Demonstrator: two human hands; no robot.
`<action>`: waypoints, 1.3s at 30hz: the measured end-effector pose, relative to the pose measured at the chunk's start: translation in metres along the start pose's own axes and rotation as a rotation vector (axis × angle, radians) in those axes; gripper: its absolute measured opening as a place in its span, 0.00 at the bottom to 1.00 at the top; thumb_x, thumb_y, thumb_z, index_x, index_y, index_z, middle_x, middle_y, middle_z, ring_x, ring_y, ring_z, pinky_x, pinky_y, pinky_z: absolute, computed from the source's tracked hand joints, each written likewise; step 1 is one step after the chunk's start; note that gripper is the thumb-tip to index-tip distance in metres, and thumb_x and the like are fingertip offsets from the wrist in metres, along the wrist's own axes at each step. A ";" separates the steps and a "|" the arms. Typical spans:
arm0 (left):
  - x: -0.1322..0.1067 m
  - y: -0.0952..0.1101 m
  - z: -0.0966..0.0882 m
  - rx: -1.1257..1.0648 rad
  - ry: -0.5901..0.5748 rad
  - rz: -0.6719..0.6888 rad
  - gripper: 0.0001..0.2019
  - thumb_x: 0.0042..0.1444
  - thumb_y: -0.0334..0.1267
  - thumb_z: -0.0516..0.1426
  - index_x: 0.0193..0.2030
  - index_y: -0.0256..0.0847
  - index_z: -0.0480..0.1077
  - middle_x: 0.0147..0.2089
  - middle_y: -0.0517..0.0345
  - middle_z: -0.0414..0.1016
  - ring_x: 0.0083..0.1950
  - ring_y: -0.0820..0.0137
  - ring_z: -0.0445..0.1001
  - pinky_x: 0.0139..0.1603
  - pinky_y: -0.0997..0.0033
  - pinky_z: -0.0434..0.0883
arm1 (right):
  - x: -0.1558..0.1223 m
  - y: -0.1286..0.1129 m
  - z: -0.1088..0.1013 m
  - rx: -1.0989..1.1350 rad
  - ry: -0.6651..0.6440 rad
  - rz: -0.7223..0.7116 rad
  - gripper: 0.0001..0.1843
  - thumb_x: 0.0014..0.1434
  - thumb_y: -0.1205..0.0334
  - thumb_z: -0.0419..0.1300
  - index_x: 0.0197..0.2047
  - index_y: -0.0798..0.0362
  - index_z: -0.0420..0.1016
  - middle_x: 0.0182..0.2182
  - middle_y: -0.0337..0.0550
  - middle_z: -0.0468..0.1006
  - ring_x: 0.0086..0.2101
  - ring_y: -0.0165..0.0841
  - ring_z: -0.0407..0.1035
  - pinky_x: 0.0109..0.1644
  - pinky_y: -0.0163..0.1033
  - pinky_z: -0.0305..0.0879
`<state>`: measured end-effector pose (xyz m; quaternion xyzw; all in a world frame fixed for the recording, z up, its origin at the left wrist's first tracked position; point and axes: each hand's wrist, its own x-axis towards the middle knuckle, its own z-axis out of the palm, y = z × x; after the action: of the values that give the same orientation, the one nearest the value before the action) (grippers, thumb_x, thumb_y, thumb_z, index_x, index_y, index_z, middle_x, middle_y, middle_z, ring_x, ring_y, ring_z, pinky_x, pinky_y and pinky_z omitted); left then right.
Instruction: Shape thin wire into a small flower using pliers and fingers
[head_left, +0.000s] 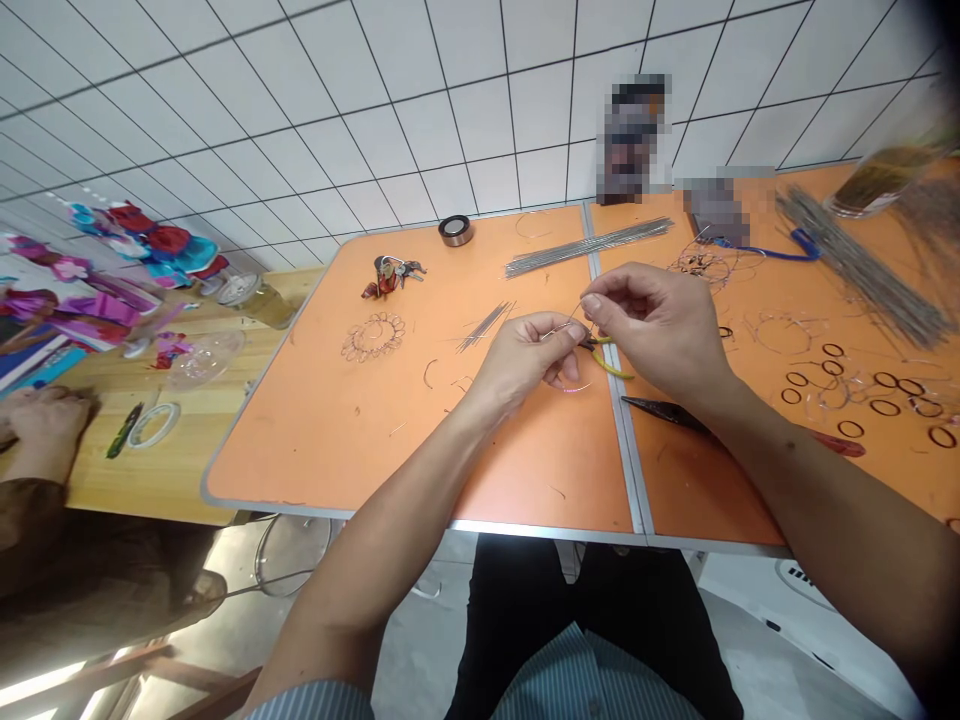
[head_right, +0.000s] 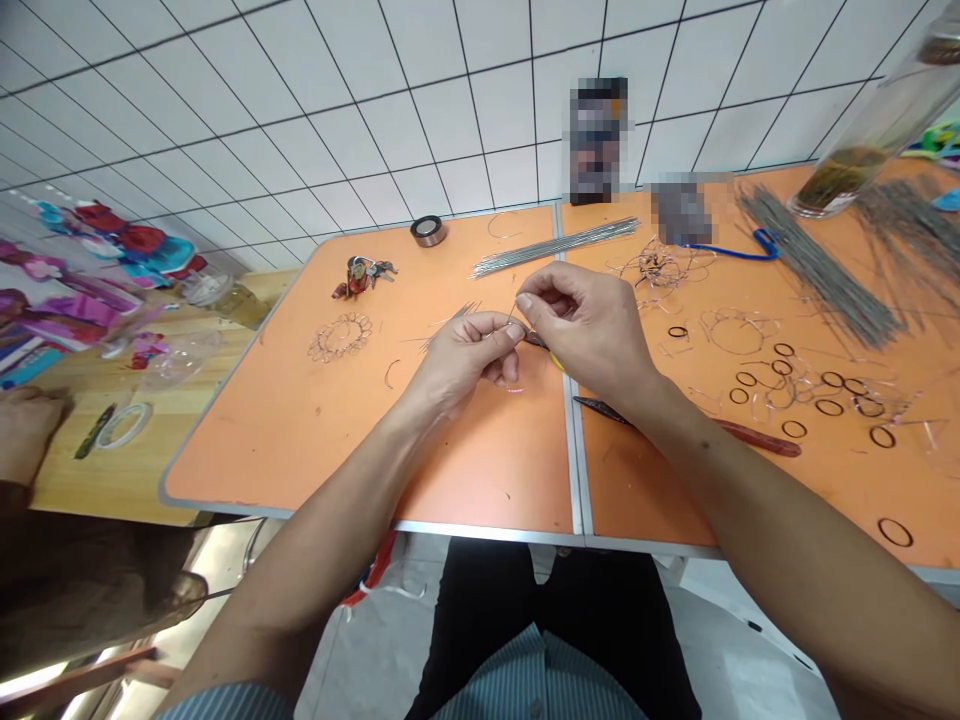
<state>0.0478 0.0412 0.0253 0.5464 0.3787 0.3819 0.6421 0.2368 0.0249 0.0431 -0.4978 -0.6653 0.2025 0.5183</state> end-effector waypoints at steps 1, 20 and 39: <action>0.000 -0.001 0.000 0.003 0.008 0.003 0.26 0.59 0.63 0.78 0.36 0.40 0.81 0.23 0.61 0.77 0.24 0.76 0.72 0.29 0.76 0.70 | -0.001 0.000 0.000 -0.018 -0.002 -0.032 0.07 0.69 0.66 0.70 0.38 0.45 0.86 0.35 0.40 0.88 0.34 0.38 0.79 0.41 0.46 0.76; 0.001 -0.001 0.000 -0.017 0.008 0.053 0.19 0.66 0.57 0.74 0.43 0.42 0.85 0.29 0.61 0.79 0.32 0.72 0.76 0.41 0.71 0.76 | 0.011 0.004 -0.010 0.251 0.003 0.255 0.15 0.67 0.50 0.80 0.34 0.45 0.83 0.33 0.41 0.83 0.30 0.35 0.76 0.37 0.44 0.80; 0.006 -0.005 -0.005 -0.058 0.194 0.144 0.13 0.74 0.52 0.67 0.47 0.45 0.82 0.28 0.64 0.75 0.32 0.72 0.73 0.43 0.71 0.74 | 0.008 0.002 -0.009 0.287 -0.250 0.381 0.18 0.69 0.44 0.81 0.40 0.48 0.86 0.37 0.45 0.89 0.32 0.35 0.79 0.35 0.40 0.77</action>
<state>0.0463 0.0483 0.0193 0.5139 0.3876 0.4890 0.5887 0.2458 0.0310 0.0490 -0.5067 -0.5827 0.4485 0.4501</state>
